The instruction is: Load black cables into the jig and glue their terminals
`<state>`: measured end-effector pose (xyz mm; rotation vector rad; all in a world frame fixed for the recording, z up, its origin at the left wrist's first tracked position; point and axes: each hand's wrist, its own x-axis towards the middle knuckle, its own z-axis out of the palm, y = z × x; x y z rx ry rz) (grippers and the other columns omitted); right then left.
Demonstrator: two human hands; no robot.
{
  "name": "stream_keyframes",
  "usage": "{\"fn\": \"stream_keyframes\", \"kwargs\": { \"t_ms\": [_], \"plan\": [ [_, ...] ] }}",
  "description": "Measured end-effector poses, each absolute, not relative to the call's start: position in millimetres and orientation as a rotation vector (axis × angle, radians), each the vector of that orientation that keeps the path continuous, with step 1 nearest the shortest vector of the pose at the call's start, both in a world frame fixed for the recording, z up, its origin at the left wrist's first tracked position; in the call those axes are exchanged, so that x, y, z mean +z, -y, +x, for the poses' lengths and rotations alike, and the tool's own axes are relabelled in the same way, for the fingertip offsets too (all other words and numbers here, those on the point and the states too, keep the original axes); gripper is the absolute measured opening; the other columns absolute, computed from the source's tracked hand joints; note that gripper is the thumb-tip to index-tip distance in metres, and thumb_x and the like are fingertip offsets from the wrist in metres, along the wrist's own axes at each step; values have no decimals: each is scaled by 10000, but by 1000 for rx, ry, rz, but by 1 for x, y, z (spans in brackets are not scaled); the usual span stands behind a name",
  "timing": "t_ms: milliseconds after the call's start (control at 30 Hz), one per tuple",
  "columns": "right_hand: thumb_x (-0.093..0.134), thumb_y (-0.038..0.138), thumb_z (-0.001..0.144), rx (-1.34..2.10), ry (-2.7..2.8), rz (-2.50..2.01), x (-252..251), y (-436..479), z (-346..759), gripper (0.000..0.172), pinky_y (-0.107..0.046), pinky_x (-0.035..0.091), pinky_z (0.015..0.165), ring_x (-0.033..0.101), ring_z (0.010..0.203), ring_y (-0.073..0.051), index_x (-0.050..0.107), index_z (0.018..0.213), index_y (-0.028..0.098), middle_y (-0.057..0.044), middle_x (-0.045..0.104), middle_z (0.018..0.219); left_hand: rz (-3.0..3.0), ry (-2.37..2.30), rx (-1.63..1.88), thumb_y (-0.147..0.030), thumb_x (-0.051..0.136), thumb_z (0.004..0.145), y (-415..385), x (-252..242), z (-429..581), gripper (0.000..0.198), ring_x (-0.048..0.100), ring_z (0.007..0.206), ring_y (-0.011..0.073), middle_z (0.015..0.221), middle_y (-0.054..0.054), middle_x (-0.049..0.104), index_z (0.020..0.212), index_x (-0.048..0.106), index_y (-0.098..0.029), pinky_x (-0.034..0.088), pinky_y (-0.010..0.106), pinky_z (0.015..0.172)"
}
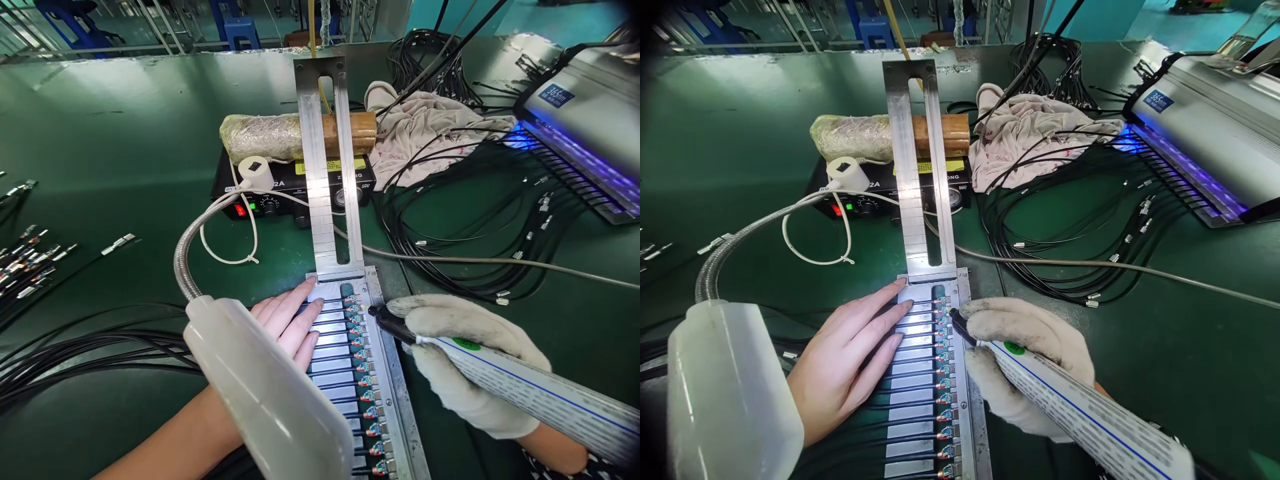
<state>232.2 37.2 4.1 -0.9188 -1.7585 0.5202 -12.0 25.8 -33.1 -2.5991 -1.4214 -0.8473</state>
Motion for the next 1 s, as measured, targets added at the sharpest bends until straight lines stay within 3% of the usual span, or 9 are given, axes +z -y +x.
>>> {"fn": "stream_keyframes", "kwargs": {
  "t_ms": [167,1000],
  "plan": [
    [711,81,747,534,1767,-933,5,-32,237,329,-359,652,736,731,843,-229,680,1039,230,-40,740,966,-2602,1407,-877,-208,406,963,-27,-34,-12,296,636,1062,222,1340,88,593,1180,605,-178,528,354,899],
    [729,51,732,564,1764,-896,0,-33,233,268,-284,638,787,729,848,-184,685,975,154,-32,738,939,-2636,1422,-814,-206,420,974,-25,-33,-14,292,625,1084,228,1372,102,565,1194,606,-156,510,362,914]
  ]
}}
